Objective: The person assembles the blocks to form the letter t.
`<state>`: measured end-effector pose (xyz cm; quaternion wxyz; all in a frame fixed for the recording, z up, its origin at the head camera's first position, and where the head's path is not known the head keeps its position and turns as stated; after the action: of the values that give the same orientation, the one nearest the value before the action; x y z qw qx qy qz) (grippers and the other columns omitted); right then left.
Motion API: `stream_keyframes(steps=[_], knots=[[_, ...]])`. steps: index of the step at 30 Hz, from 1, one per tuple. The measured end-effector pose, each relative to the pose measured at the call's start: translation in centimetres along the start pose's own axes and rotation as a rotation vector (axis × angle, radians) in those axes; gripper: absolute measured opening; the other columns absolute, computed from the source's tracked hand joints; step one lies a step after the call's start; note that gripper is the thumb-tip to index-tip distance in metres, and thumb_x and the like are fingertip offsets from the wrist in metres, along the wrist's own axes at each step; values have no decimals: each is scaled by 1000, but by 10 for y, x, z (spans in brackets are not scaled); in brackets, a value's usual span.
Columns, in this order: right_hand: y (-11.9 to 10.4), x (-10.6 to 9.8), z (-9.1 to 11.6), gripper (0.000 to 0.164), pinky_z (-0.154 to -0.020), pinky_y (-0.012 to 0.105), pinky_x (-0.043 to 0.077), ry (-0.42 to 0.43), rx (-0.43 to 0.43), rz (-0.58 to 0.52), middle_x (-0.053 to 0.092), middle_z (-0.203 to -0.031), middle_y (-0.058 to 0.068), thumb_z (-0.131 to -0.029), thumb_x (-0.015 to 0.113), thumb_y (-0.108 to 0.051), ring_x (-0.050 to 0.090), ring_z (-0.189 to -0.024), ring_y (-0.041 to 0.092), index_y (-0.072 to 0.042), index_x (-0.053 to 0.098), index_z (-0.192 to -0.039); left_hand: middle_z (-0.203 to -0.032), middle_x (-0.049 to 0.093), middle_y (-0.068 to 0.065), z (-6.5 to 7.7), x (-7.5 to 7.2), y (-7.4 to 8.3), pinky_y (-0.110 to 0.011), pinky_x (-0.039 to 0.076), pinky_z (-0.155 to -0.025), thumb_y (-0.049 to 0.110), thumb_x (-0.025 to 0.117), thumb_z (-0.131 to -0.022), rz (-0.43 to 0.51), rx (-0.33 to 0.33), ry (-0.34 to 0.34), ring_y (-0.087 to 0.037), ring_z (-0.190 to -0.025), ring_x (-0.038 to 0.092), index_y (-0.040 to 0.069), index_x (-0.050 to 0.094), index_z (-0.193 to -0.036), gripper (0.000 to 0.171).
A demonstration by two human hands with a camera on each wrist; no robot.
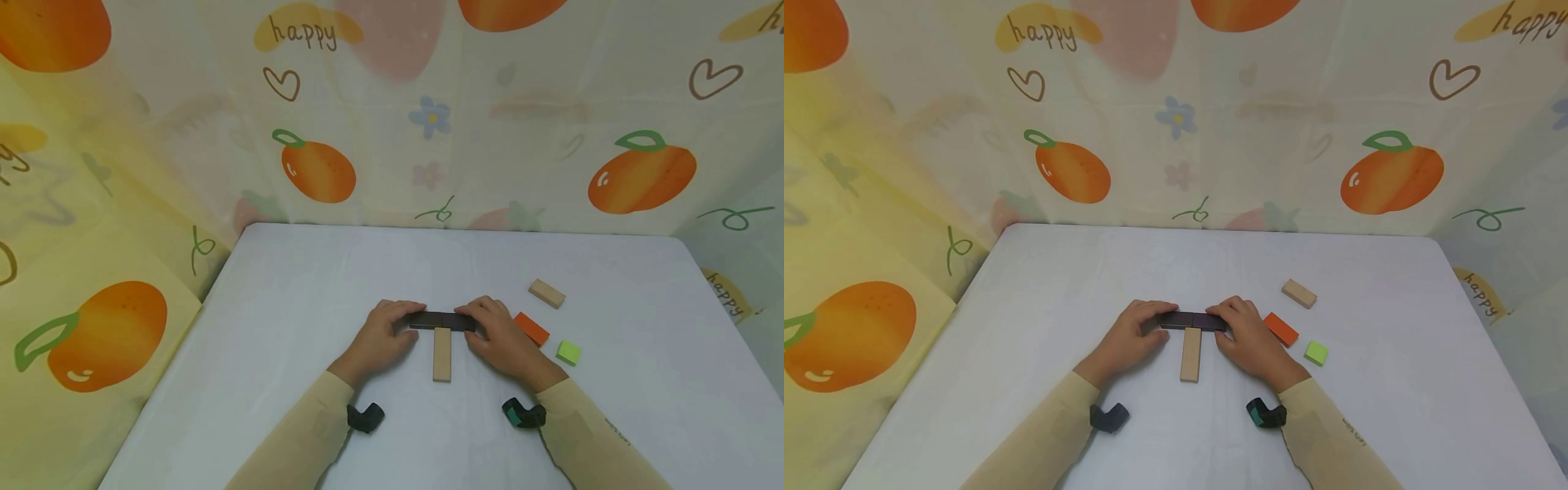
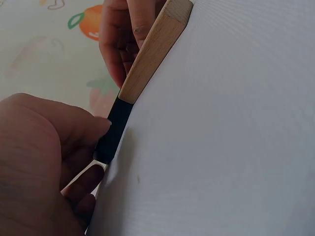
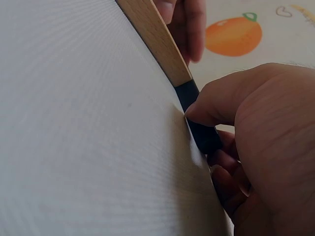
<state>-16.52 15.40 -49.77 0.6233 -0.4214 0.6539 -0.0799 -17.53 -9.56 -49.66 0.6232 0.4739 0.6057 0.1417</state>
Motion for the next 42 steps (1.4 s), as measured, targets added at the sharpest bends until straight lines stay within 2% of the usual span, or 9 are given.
stream_keyframes(steps=[7,14,21,31,36,42], knots=[[-1,0,0,40,-96,49,51,0,-1,12,63,-124,3,-98,74,-1,54,-114,27,-8,72,-137,-139,72,3,1,0,2,-49,48,-104,9,83,-95,14,39,11,-21,-120,59,11,73,-142,48],[-1,-1,0,39,-97,50,52,1,-4,17,63,-124,3,-98,73,-1,54,-115,27,-9,72,-137,-143,69,5,3,0,5,-48,46,-107,14,84,-97,40,22,-10,-19,-124,56,11,71,-145,50],[-3,-3,0,40,-95,49,51,19,-22,2,62,-125,3,-98,74,-2,54,-114,27,-9,72,-138,-148,66,4,5,1,8,-48,43,-114,19,85,-97,14,29,-21,-19,-134,54,11,69,-147,53],[-8,-10,0,40,-95,51,52,29,-26,-36,60,-126,6,-100,75,-2,54,-118,30,-6,71,-139,-150,65,1,7,1,20,-55,39,-115,24,85,-97,-58,161,-18,-21,-140,53,8,70,-145,53],[-10,-13,-1,41,-96,52,52,32,-33,-40,60,-127,6,-100,76,-3,55,-119,29,-6,69,-141,-148,66,3,10,3,25,-56,40,-109,27,86,-97,-93,197,-33,-19,-141,52,11,71,-146,53],[-10,-18,-1,43,-93,52,55,65,-73,-71,61,-127,13,-100,77,-2,59,-116,31,-2,68,-142,-150,64,6,12,9,30,-53,39,-109,31,85,-98,-155,227,-80,-16,-143,51,14,69,-148,56]])
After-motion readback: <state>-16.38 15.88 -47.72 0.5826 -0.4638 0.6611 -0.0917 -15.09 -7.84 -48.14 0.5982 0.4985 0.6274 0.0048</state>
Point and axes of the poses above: each hand's wrist, its own z-axis away from the middle knuckle, its own x-axis out of the palm, y = z × x, the point moved 4 cm from there along -z, towards the middle knuckle
